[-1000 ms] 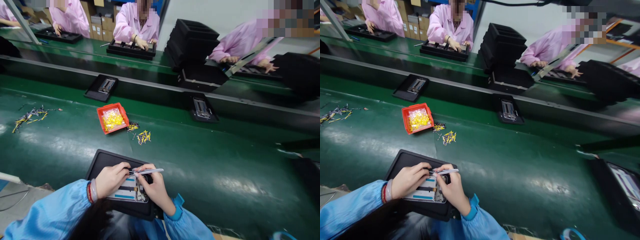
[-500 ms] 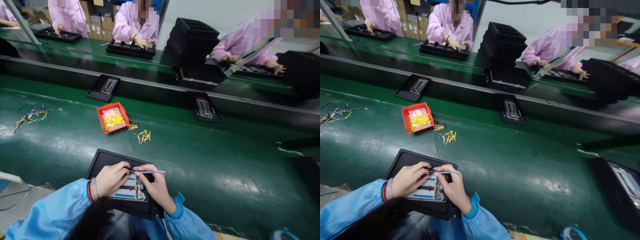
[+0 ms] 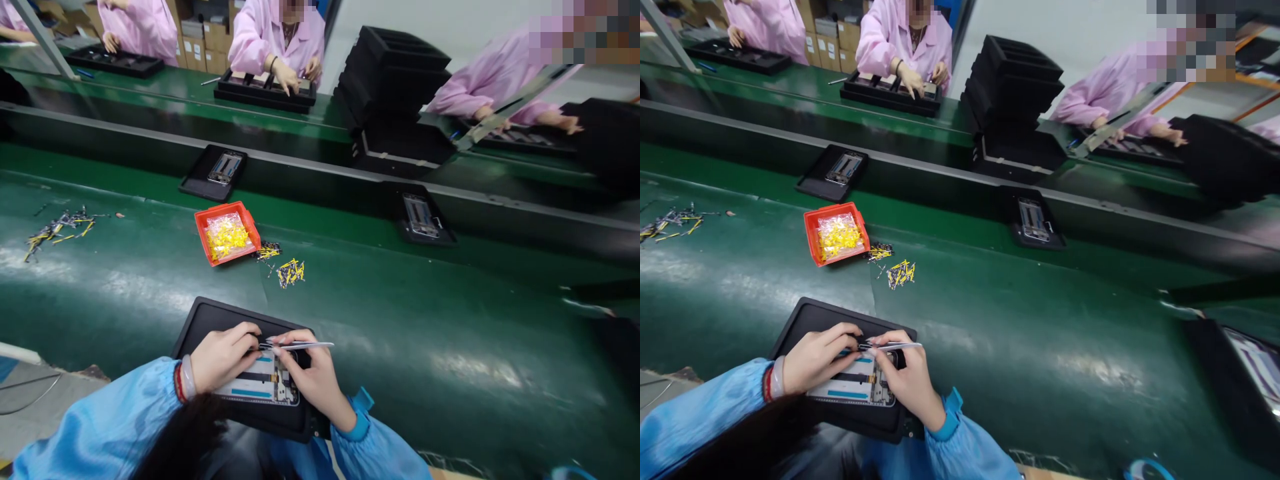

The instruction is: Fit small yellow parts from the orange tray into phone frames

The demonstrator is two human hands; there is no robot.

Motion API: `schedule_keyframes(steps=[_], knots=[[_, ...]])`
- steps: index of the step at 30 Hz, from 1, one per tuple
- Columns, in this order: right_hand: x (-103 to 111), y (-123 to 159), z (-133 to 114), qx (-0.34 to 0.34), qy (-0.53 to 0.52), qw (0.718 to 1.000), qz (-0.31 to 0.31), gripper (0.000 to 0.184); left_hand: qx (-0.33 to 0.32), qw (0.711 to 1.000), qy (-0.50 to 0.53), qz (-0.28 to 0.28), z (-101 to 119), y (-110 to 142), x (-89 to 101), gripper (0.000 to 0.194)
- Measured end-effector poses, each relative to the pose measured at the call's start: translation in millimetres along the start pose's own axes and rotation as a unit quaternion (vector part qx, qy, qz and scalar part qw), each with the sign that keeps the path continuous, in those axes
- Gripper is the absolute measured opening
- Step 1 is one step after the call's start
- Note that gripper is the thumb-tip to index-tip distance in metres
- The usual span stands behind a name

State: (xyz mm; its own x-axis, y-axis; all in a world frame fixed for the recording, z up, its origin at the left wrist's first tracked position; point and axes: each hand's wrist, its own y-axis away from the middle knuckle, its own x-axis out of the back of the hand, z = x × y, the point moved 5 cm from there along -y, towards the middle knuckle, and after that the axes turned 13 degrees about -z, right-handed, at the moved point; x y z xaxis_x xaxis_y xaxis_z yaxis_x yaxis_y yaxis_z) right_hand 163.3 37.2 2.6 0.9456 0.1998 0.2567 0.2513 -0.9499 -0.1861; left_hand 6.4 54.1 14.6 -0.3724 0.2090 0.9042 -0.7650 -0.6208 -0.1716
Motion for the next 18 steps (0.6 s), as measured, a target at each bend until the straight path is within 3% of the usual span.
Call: schedule_keyframes(steps=[12, 18], knots=[[-2.0, -0.3, -7.1, 0.071, 0.053, 0.994, -0.071, 0.009, 0.003, 1.000, -0.004, -0.006, -0.8, 0.5, -0.6, 0.039], [0.0, -3.5, -2.4, -0.010, 0.027, 0.997, -0.071, 0.006, -0.004, 1.000, -0.002, -0.006, -0.8, -0.6, 0.9, 0.040]])
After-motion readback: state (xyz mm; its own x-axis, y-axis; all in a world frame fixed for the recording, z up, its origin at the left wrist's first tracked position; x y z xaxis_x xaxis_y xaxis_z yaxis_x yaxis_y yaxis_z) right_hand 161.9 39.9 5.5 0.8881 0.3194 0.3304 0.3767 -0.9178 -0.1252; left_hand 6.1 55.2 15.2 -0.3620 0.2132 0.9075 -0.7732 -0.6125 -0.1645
